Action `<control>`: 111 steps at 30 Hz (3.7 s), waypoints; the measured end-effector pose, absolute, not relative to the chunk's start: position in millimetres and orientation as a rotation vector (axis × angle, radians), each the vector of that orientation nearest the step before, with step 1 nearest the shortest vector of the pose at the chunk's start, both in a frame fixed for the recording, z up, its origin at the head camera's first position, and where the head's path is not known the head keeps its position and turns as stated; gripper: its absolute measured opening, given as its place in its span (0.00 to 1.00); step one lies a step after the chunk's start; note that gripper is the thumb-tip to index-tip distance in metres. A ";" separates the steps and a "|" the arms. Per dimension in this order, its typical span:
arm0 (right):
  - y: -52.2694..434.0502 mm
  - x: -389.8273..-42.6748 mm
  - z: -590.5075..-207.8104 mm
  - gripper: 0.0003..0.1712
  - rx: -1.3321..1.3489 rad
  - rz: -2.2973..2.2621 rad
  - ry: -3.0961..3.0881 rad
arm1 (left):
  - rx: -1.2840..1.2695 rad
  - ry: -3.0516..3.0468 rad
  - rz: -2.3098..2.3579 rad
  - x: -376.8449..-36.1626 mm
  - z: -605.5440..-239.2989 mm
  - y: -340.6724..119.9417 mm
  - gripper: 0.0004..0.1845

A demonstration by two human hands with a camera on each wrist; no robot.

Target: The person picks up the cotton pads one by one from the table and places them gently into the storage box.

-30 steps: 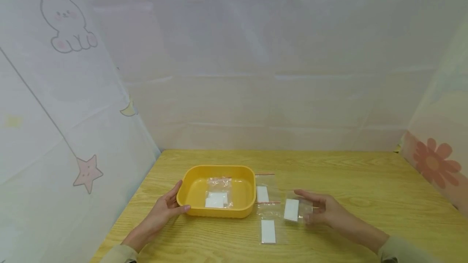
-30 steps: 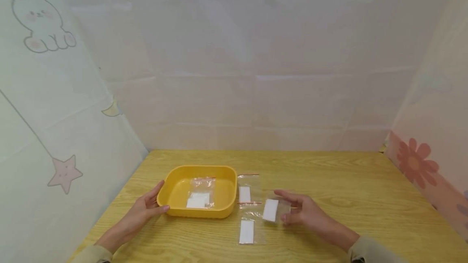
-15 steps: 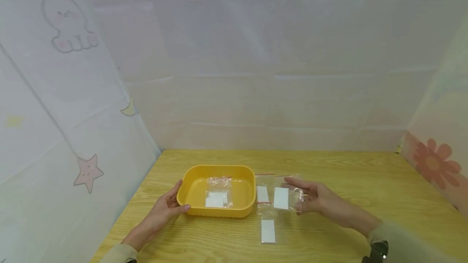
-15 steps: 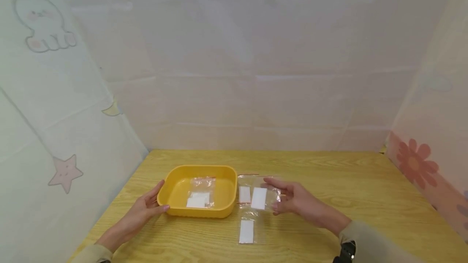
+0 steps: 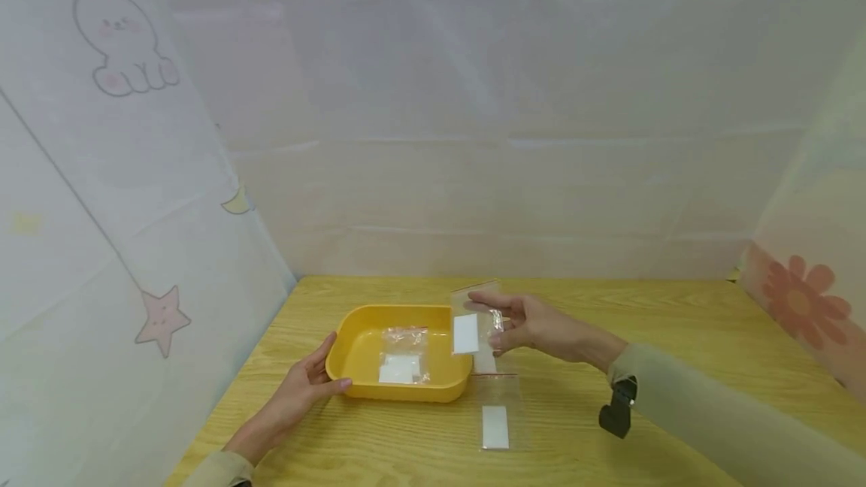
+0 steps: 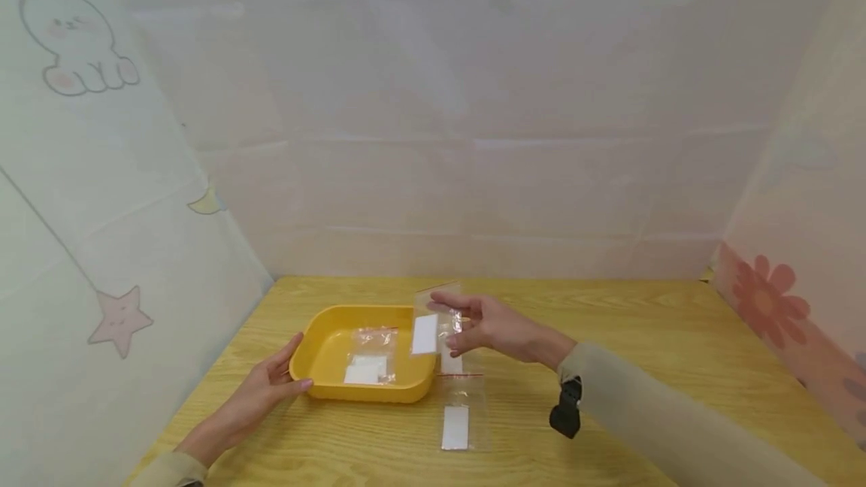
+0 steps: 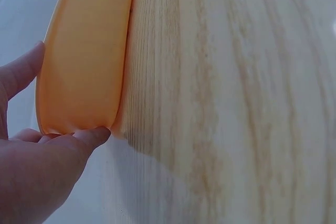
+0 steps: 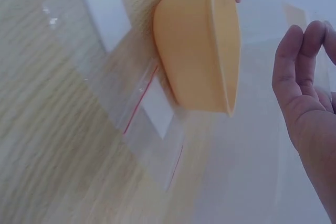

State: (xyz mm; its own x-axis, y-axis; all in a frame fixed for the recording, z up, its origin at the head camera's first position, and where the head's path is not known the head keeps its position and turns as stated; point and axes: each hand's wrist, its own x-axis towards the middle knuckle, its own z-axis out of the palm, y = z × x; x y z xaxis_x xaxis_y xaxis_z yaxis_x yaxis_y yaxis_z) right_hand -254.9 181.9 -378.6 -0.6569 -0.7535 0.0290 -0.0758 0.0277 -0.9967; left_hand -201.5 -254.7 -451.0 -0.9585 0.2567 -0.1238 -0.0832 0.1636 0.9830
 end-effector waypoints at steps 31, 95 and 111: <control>60.5 -300.2 -413.2 0.48 -0.674 -1.532 1.770 | 0.207 2.161 1.885 -203.1 -452.2 -255.7 0.51; 200.1 -292.8 -454.6 0.30 -1.007 -0.701 2.826 | 0.163 2.172 1.882 -199.9 -449.7 -258.8 0.52; 222.1 -296.3 -463.6 0.39 -0.908 -0.731 2.877 | 0.171 2.158 1.873 -200.3 -450.0 -259.8 0.51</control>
